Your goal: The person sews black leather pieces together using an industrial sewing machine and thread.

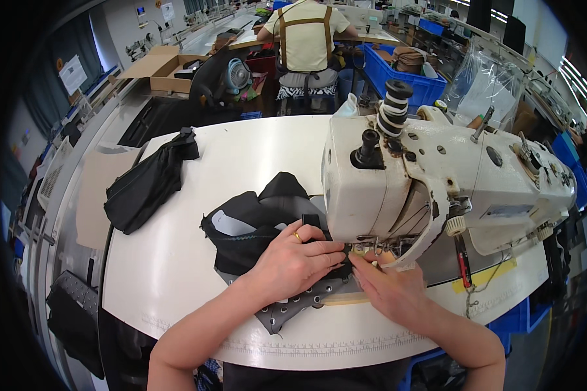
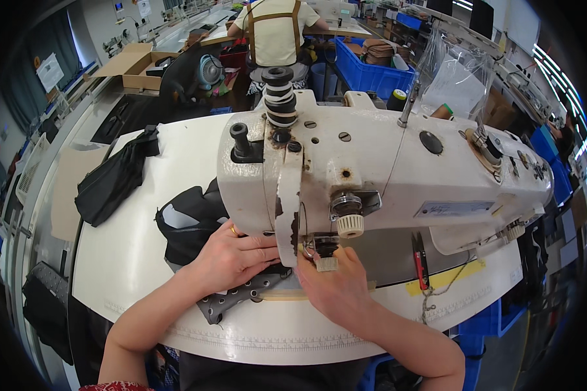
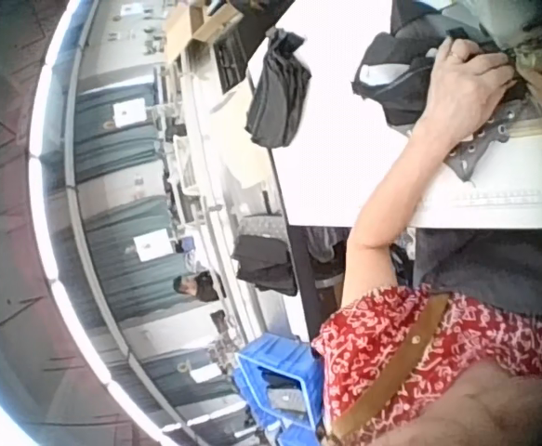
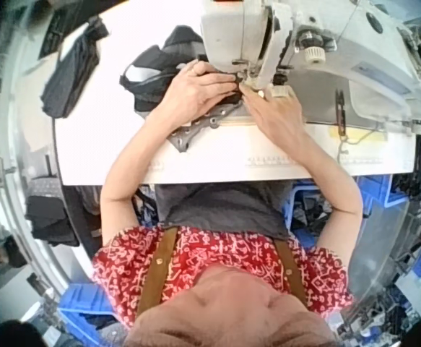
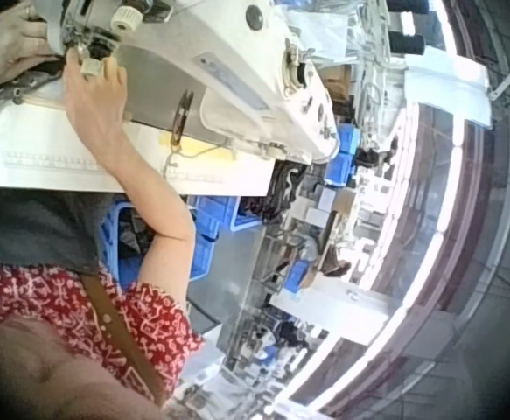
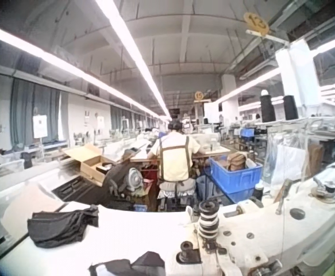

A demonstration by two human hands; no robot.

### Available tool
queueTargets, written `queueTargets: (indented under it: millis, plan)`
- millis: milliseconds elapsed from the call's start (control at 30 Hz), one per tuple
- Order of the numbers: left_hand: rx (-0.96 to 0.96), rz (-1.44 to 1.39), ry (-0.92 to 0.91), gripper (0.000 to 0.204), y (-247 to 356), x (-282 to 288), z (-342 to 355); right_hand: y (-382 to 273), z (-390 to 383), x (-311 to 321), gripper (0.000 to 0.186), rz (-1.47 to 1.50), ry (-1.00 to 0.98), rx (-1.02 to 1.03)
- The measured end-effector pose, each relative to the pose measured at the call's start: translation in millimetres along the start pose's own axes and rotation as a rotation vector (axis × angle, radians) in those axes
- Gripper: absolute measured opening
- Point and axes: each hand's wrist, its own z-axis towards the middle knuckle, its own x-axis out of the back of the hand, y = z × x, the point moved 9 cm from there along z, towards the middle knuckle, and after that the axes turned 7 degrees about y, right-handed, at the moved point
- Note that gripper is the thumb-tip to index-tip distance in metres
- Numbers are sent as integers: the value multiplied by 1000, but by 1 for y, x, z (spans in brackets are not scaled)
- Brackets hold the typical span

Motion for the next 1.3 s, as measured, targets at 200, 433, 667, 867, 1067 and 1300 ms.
queueTargets:
  millis: [200,433,667,867,1067,1300]
  plan:
    - [-43,-34,-15,22,0,-1,3,-2,1,6,33,46,82,10]
    - [13,27,36,20,2,2,6,-3,5,8,32,30,129,33]
    - [-5,12,21,23,3,2,7,-4,-2,4,41,16,77,79]
    - [2,10,37,23,2,3,10,-6,-1,2,40,-56,66,76]
    - [-3,29,49,22,-2,1,12,-5,2,1,38,-121,44,80]
    - [8,31,19,22,-6,1,12,-4,-1,0,37,-45,55,92]
